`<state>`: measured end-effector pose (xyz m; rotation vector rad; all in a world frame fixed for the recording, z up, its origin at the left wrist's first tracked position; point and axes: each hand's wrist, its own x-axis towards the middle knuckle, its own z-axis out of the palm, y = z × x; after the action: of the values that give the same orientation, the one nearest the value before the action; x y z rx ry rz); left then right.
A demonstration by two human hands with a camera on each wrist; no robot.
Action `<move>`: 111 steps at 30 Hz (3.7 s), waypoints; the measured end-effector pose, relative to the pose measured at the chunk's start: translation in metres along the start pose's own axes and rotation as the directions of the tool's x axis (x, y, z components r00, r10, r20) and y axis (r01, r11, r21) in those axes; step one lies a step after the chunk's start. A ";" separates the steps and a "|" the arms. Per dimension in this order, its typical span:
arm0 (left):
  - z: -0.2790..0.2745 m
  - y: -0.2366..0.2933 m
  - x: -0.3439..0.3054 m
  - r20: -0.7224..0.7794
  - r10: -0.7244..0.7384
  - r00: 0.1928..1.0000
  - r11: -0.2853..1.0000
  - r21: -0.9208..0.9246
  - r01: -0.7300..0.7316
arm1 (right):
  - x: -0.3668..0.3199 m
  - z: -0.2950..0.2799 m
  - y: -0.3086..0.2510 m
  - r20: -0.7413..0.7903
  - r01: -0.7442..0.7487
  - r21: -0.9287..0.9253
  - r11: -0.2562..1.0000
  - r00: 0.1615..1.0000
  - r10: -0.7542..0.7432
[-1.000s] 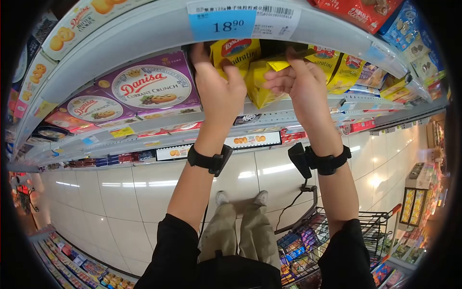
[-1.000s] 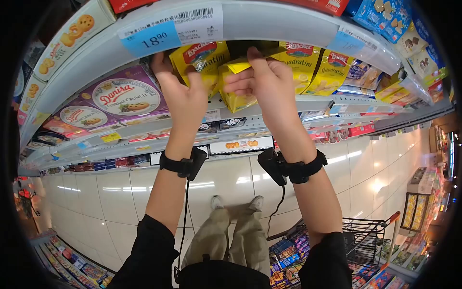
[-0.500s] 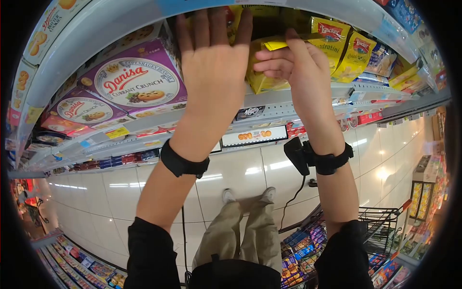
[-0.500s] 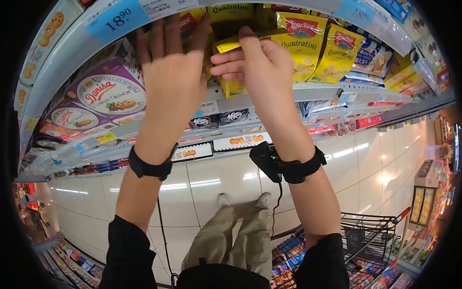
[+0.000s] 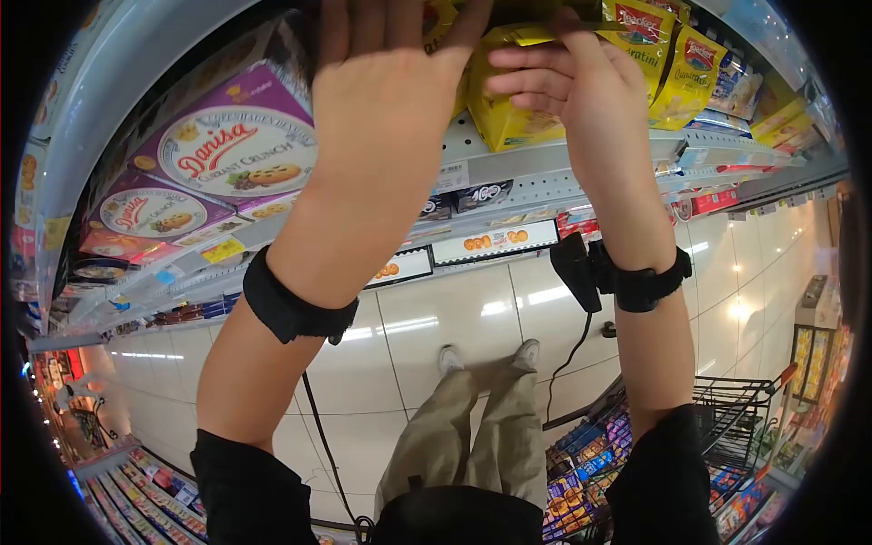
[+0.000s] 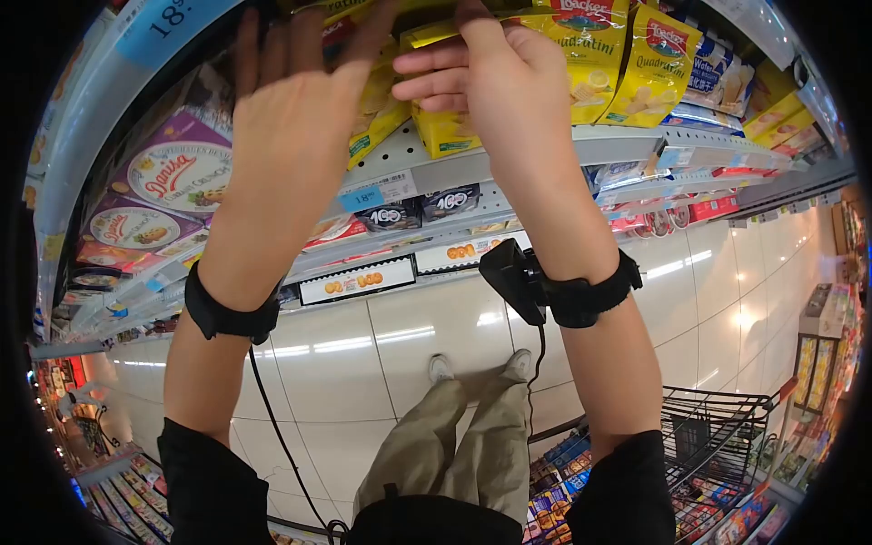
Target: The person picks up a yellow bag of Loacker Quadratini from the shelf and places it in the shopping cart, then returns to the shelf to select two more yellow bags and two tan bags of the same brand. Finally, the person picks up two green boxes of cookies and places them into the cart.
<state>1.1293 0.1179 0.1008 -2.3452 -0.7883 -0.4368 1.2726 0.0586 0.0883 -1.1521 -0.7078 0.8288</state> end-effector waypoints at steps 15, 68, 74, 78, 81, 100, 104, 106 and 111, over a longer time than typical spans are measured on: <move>-0.003 -0.014 0.010 -0.097 0.062 0.993 0.992 -0.104 -0.072 | 0.016 0.024 0.011 -0.082 0.046 0.024 0.999 0.996 -0.044; -0.004 0.017 0.021 -0.224 0.009 0.975 0.883 -0.456 -0.113 | -0.143 -0.099 0.107 -0.011 -0.081 0.054 0.995 0.997 0.082; -0.025 0.104 -0.044 -0.104 0.262 0.959 0.799 -0.534 -0.276 | -0.262 -0.168 0.112 -0.275 -0.223 0.056 0.973 0.934 0.230; -0.013 0.172 -0.083 0.001 0.535 0.845 0.442 -0.853 -0.278 | -0.347 -0.211 0.080 -0.595 -0.214 0.095 0.972 0.771 0.228; -0.036 0.231 -0.092 -0.058 0.667 0.743 0.235 -0.930 -0.283 | -0.411 -0.227 0.032 -0.772 -0.152 0.044 0.987 0.623 0.131; -0.288 0.612 -0.084 -0.582 0.801 0.138 -0.545 -0.805 -0.232 | -0.742 -0.528 0.029 -0.880 -0.513 0.464 0.722 -0.174 0.442; -0.279 0.663 -0.109 -0.584 0.812 0.015 -0.545 -0.766 -0.341 | -0.744 -0.584 0.198 -0.885 -0.724 0.429 0.540 -0.217 0.412; -0.277 0.673 -0.118 -0.534 0.846 -0.004 -0.471 -0.743 -0.476 | -0.720 -0.574 0.235 -0.899 -0.696 0.343 0.631 -0.438 0.005; -0.279 0.676 -0.126 -0.487 0.873 0.006 -0.399 -0.723 -0.563 | -0.723 -0.568 0.241 -0.885 -0.667 0.410 0.622 -0.456 0.094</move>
<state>1.4292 -0.5433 -0.0536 -3.0485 1.7396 0.4573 1.3216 -0.7900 -0.3369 -2.0599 1.3275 0.0078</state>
